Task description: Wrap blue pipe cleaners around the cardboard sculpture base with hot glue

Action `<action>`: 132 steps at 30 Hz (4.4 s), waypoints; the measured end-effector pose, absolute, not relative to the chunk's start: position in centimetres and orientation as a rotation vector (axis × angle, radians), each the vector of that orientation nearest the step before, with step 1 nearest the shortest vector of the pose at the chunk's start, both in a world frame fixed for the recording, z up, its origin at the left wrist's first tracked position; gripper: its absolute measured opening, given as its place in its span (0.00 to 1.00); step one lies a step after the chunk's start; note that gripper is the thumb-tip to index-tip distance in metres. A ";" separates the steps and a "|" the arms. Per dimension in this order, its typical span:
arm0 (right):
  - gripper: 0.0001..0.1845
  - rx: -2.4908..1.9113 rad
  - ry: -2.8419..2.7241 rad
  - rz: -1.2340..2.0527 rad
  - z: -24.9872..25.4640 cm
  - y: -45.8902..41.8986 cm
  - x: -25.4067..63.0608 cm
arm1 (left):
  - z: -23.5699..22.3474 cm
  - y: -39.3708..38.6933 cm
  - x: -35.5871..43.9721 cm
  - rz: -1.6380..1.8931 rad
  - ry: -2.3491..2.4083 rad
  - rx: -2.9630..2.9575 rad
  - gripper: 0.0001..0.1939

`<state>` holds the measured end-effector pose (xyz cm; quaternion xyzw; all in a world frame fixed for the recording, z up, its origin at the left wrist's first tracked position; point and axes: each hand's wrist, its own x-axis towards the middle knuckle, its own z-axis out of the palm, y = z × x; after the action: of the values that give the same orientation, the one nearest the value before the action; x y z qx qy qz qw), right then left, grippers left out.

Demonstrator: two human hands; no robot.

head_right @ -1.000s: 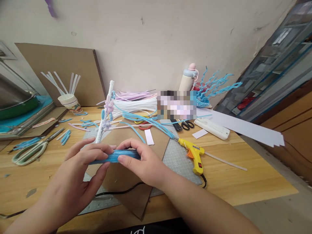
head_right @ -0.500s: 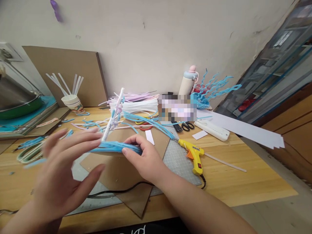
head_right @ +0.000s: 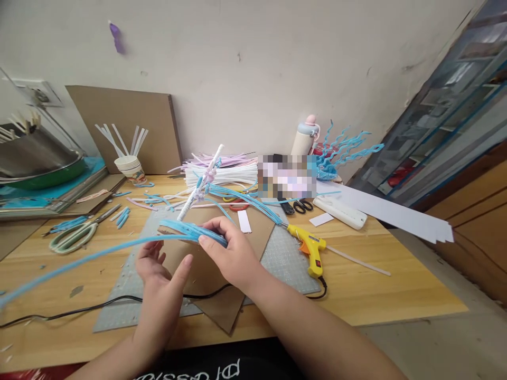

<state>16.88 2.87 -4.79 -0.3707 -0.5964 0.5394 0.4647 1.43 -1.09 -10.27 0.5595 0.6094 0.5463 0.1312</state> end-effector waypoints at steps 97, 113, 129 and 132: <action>0.24 -0.732 -1.807 1.092 -9.9 -1.3 18.2 | -7.1 -2.3 -1.0 1.503 1.913 2.163 0.54; 0.20 -1.091 -1.945 0.865 -6.1 -0.6 22.1 | -7.3 -2.0 -0.4 1.559 1.866 2.152 0.54; 0.22 -0.824 -1.722 1.303 -7.7 0.3 17.8 | -6.5 -1.4 -0.2 1.383 1.945 2.352 0.57; 0.22 -0.841 -1.715 1.305 -7.8 0.3 17.8 | -6.5 -1.6 -0.4 1.397 1.879 2.363 0.58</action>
<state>17.84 0.26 -7.77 -0.3327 -0.6786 0.5165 0.4026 -0.40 -1.63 -6.52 0.7073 0.5624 0.4182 -0.0922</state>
